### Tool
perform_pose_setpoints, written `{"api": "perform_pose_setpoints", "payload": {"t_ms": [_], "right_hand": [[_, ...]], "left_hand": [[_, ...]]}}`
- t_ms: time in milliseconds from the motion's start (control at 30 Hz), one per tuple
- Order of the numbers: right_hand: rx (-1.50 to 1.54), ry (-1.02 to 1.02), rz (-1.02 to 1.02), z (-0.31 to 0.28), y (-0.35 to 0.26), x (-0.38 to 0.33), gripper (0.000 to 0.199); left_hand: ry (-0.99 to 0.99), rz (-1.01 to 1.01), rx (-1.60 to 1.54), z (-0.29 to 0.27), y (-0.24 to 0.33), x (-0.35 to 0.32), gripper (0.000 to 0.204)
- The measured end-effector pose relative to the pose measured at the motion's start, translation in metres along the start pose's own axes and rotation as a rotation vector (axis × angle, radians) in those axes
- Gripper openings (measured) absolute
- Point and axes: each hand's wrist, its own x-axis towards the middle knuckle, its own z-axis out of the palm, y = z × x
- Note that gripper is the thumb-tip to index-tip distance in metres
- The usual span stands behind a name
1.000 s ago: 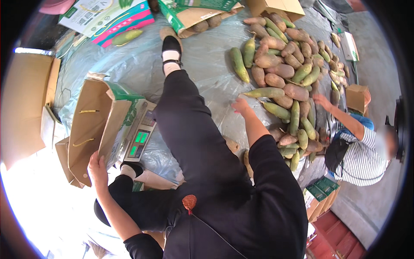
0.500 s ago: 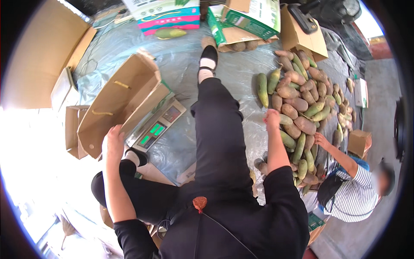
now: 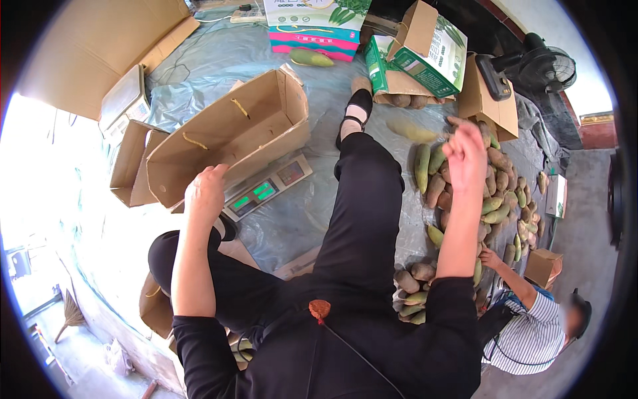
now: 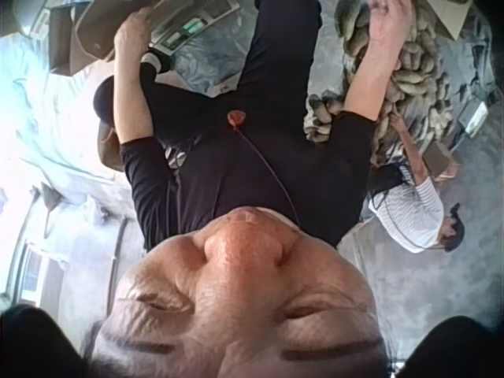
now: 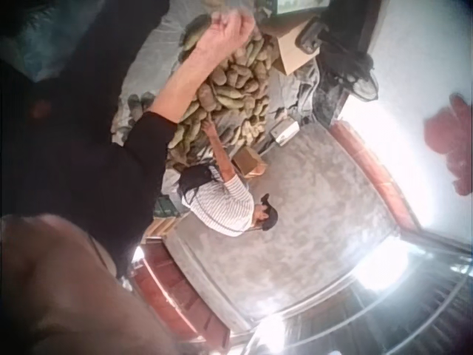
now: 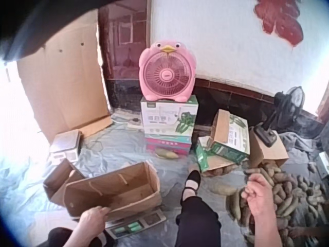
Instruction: Sort and pack large vegetables into paper bags and cardboard boxes.
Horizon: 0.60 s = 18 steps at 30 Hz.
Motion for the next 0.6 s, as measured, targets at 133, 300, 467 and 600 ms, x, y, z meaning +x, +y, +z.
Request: {"api": "perform_pose_setpoints", "payload": {"t_ms": [133, 300, 467, 600], "right_hand": [[0.019, -0.264, -0.167, 0.123, -0.054, 0.005, 0.012], [0.133, -0.799, -0.215, 0.224, -0.07, 0.01, 0.012], [0.105, -0.749, -0.006, 0.306, -0.006, -0.007, 0.012], [-0.152, -0.882, 0.244, 0.339, 0.077, -0.034, 0.01]], "left_hand": [[0.017, 0.008, 0.0, 0.002, -0.004, 0.0, 0.027], [0.056, 0.046, 0.033, 0.005, -0.005, 0.002, 0.025], [-0.022, 0.0, 0.131, 0.005, -0.006, 0.001, 0.023], [-0.078, -0.07, 0.116, 0.003, -0.007, -0.005, 0.021]]}}
